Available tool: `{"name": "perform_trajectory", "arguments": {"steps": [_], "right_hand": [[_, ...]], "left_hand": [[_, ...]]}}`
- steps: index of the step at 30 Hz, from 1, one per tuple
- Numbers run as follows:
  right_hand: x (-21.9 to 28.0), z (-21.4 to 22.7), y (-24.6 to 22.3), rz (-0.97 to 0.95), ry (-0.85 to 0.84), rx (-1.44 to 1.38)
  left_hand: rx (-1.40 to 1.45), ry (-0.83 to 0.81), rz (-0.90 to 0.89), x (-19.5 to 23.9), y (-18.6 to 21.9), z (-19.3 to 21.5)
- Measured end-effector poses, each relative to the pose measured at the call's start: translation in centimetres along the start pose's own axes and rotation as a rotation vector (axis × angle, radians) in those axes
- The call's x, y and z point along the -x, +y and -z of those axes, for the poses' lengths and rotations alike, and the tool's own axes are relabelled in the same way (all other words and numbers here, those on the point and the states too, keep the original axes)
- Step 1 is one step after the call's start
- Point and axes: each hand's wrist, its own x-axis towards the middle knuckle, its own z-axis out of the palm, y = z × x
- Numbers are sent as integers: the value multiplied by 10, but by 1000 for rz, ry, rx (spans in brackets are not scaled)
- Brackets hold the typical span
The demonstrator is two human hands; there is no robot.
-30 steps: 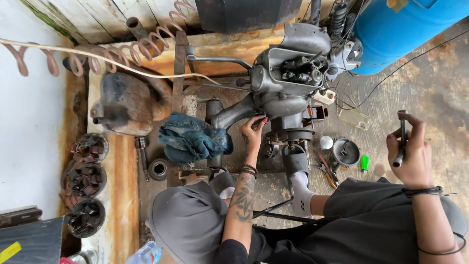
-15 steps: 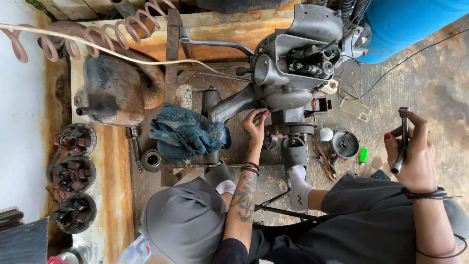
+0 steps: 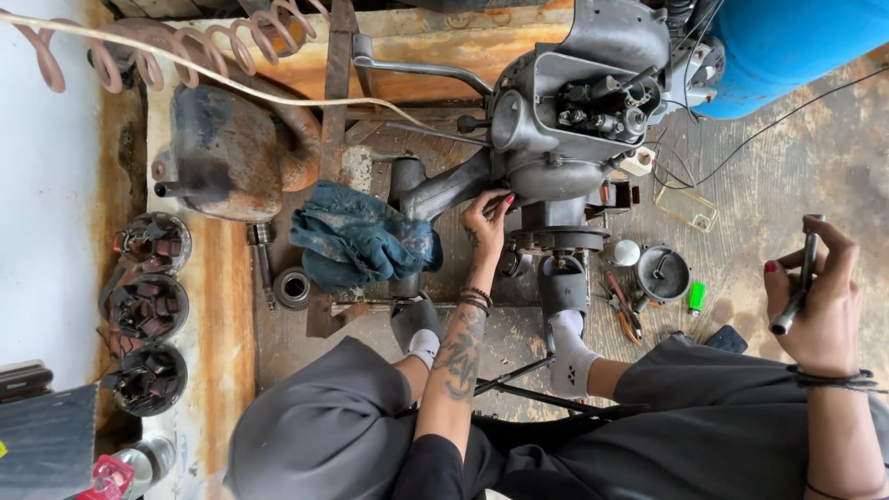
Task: Repairing a motorcycle engine by manipulating internal components with pliers and a socket wrench
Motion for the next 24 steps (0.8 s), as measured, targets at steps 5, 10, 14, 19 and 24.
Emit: {"name": "perform_trajectory", "arguments": {"steps": [5, 10, 14, 19, 24], "right_hand": [[7, -4, 25, -6, 48, 36], [31, -27, 78, -192, 39, 38], [46, -82, 28, -280, -53, -257], [34, -187, -79, -108, -40, -366], [-2, -275, -123, -39, 96, -631]], "left_hand": [[-92, 128, 20, 4, -6, -3], [75, 149, 157, 8, -18, -13], [456, 254, 521, 10, -47, -20], [371, 241, 699, 4, -57, -22], [363, 227, 938, -6, -24, -16]]}}
